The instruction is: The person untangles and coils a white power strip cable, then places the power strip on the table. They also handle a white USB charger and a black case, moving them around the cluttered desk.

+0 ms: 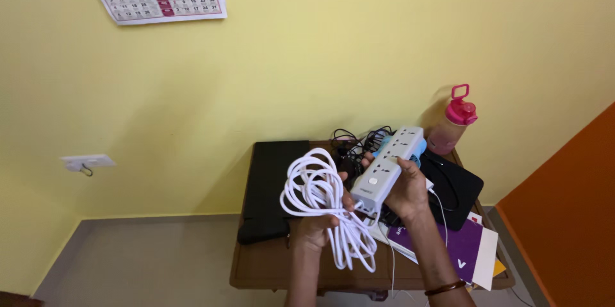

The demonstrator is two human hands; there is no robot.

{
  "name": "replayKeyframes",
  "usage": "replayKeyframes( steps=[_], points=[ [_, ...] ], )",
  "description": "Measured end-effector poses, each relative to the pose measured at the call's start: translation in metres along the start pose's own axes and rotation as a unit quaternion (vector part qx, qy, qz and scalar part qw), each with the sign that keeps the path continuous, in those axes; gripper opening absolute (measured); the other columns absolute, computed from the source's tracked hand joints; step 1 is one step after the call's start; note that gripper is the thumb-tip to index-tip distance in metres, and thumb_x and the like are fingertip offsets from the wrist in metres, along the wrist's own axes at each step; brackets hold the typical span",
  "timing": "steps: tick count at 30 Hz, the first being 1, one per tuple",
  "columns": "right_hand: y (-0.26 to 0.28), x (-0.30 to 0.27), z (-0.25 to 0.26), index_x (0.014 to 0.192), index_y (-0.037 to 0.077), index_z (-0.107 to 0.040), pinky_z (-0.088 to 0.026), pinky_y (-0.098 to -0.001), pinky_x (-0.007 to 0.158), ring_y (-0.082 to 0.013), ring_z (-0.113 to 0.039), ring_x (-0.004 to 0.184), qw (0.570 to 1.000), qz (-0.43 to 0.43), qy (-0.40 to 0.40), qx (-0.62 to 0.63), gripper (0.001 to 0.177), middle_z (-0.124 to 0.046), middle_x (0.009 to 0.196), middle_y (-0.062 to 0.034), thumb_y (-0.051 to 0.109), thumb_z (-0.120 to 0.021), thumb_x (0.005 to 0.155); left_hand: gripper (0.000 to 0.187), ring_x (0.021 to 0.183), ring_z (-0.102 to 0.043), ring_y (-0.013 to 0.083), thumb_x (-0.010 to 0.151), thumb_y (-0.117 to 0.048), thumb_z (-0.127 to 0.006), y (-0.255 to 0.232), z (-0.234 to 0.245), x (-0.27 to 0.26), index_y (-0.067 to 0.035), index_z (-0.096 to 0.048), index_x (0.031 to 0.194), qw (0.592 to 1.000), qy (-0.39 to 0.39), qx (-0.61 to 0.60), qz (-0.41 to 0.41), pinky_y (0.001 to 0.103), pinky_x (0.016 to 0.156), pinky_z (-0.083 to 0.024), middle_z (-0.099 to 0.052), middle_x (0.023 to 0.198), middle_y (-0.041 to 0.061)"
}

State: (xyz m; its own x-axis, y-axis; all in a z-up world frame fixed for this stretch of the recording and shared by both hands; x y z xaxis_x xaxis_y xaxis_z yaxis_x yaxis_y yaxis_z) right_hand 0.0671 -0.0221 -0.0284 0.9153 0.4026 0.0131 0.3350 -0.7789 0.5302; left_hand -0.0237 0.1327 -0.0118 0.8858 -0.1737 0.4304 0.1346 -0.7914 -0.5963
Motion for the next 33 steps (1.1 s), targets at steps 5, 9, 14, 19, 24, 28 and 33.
replayKeyframes(
  steps=[5, 9, 14, 19, 24, 28, 33],
  points=[
    [0.002, 0.0, -0.023, 0.137, -0.01, -0.057, -0.048, -0.0506, 0.105, -0.0363, -0.061, 0.123, 0.997, -0.033, 0.062, 0.025, 0.068, -0.065, 0.131, -0.0264, 0.026, -0.074, 0.082, 0.097, 0.095, -0.065, 0.0174, 0.063, -0.025, -0.101, 0.0, 0.026, -0.002, -0.002, -0.056, 0.146, 0.998, -0.054, 0.012, 0.018, 0.031, 0.084, -0.054, -0.069, 0.103, 0.009],
    [0.007, 0.002, -0.007, 0.13, -0.004, -0.058, -0.047, -0.0509, 0.109, -0.0335, -0.061, 0.129, 0.999, 0.039, 0.0, 0.037, 0.056, -0.066, 0.131, -0.0192, 0.01, -0.073, 0.078, 0.086, 0.088, -0.065, 0.0187, 0.071, -0.024, -0.097, 0.006, 0.055, 0.006, -0.007, -0.057, 0.145, 0.984, -0.128, -0.123, -0.005, 0.033, 0.075, -0.056, -0.068, 0.102, 0.008],
    [0.001, -0.003, 0.009, 0.132, -0.004, -0.059, -0.043, -0.049, 0.109, -0.0306, -0.058, 0.133, 0.993, 0.078, -0.046, 0.072, 0.055, -0.066, 0.133, -0.0161, -0.003, -0.068, 0.078, 0.066, 0.103, -0.069, 0.0183, 0.073, -0.018, -0.089, 0.006, 0.094, 0.012, -0.011, -0.062, 0.133, 0.937, -0.254, -0.229, -0.074, 0.039, 0.093, -0.06, -0.073, 0.11, 0.003],
    [-0.011, -0.004, 0.014, 0.135, 0.001, -0.059, -0.044, -0.0475, 0.113, -0.03, -0.058, 0.13, 0.982, 0.097, -0.063, 0.152, 0.053, -0.066, 0.134, -0.0158, -0.007, -0.065, 0.083, 0.057, 0.103, -0.071, 0.0191, 0.07, -0.021, -0.09, 0.021, 0.119, 0.014, -0.009, -0.068, 0.121, 0.912, -0.312, -0.254, -0.075, 0.039, 0.093, -0.06, -0.076, 0.106, 0.004],
    [-0.016, 0.0, 0.01, 0.133, -0.001, -0.059, -0.047, -0.0456, 0.114, -0.0284, -0.062, 0.127, 0.975, 0.092, -0.077, 0.185, 0.048, -0.068, 0.131, -0.0153, -0.004, -0.067, 0.086, 0.06, 0.09, -0.065, 0.0238, 0.077, -0.027, -0.096, 0.047, 0.126, 0.01, -0.002, -0.071, 0.125, 0.934, -0.298, -0.191, -0.052, 0.037, 0.083, -0.057, -0.071, 0.097, 0.01],
    [-0.028, 0.002, 0.002, 0.131, 0.002, -0.062, -0.051, -0.0392, 0.108, -0.0232, -0.065, 0.121, 0.975, 0.091, -0.085, 0.182, 0.042, -0.071, 0.125, -0.0118, 0.001, -0.07, 0.089, 0.061, 0.096, -0.068, 0.0196, 0.066, -0.024, -0.095, 0.078, 0.131, 0.007, -0.005, -0.069, 0.118, 0.934, -0.348, -0.082, 0.0, 0.033, 0.088, -0.06, -0.073, 0.1, 0.004],
    [-0.055, 0.003, 0.002, 0.124, -0.002, -0.066, -0.055, -0.0334, 0.097, -0.0213, -0.067, 0.106, 0.976, 0.058, -0.101, 0.182, 0.035, -0.072, 0.112, -0.0123, 0.006, -0.072, 0.091, 0.066, 0.102, -0.068, 0.0186, 0.068, -0.023, -0.096, 0.108, 0.119, 0.015, -0.003, -0.066, 0.123, 0.952, -0.303, -0.028, 0.04, 0.035, 0.096, -0.055, -0.07, 0.109, 0.006]
  ],
)
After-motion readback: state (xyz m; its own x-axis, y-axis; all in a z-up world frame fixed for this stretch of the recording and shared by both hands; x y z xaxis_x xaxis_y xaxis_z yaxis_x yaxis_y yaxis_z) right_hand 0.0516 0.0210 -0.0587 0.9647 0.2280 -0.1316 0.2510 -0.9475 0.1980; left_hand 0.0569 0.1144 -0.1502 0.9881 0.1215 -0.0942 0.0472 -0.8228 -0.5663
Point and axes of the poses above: each hand's wrist, its own x-axis towards the middle knuckle, its own z-axis out of the back of the hand, y = z × x, the point moved 9 cm from there along x, towards the middle knuckle
